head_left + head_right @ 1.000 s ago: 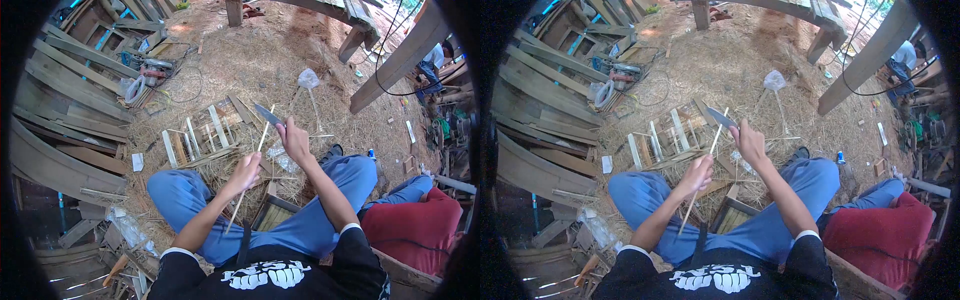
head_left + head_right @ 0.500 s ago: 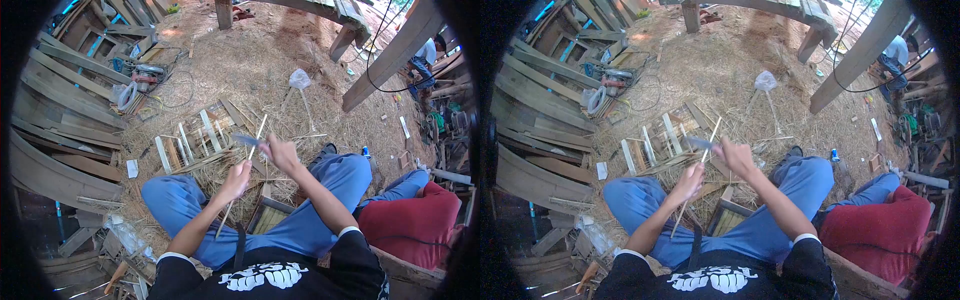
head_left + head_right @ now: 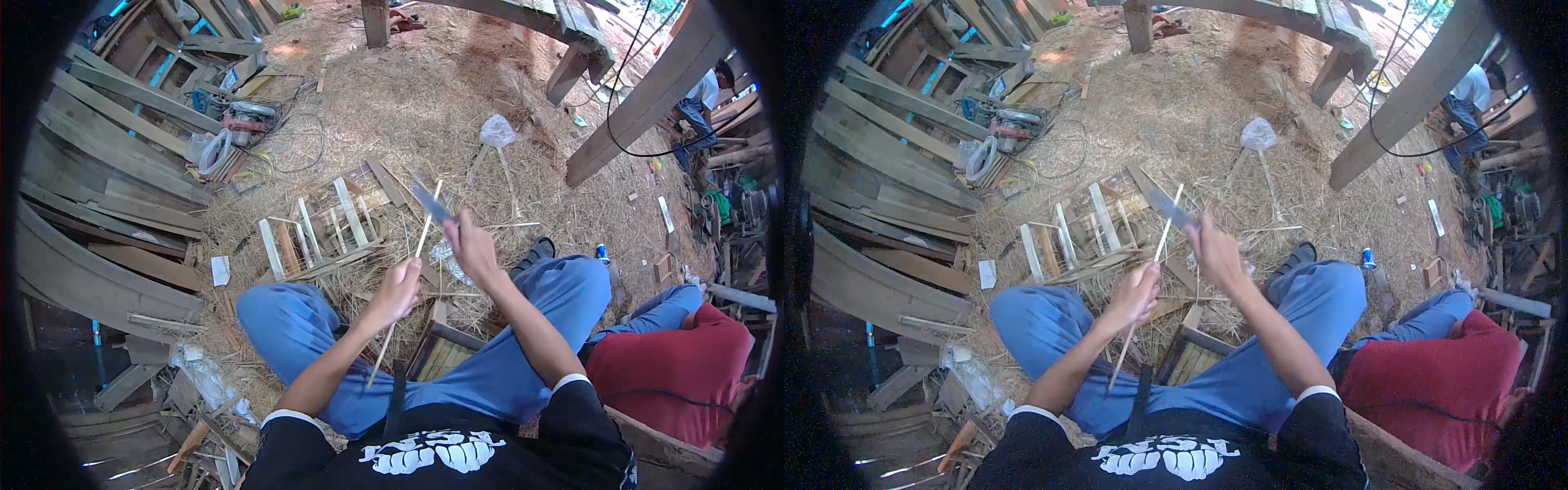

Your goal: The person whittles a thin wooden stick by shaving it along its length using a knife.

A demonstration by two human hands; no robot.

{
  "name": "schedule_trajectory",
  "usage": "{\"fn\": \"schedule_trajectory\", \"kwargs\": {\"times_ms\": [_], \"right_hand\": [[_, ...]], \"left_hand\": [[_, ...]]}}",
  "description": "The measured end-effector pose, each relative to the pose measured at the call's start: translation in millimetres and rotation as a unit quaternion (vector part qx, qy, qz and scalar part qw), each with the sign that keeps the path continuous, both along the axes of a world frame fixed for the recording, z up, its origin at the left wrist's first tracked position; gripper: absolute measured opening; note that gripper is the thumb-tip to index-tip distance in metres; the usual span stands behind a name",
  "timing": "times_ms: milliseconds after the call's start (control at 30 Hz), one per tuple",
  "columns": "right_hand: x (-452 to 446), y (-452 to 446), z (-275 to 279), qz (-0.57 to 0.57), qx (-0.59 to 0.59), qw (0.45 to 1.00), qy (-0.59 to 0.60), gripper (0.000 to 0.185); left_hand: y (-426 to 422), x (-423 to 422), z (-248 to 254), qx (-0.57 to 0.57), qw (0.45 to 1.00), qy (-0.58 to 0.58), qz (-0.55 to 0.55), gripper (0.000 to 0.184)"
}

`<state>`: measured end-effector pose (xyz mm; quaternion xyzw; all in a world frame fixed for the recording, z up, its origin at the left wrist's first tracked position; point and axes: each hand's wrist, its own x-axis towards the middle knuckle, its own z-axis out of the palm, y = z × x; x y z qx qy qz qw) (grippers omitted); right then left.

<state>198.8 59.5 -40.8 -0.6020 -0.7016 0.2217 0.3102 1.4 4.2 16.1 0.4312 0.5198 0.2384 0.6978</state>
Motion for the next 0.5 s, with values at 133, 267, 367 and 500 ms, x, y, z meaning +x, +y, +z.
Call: {"fn": "schedule_trajectory", "kwargs": {"times_ms": [133, 267, 367, 500], "right_hand": [[-6, -9, 13, 0.096, 0.025, 0.993, -0.063, 0.032], [-1, 11, 22, -0.008, 0.084, 0.996, 0.010, 0.032], [-6, -10, 12, 0.051, 0.059, 0.997, -0.006, 0.035], [-7, -1, 26, 0.045, -0.001, 0.999, -0.002, 0.039]], "left_hand": [[2, -1, -22, 0.073, 0.997, 0.003, 0.002, 0.036], [8, 4, -5, 0.050, 0.998, -0.019, 0.015, 0.035], [3, 1, -13, 0.049, 0.998, -0.019, 0.021, 0.038], [8, -2, -13, 0.042, 0.998, -0.038, 0.029, 0.034]]}}
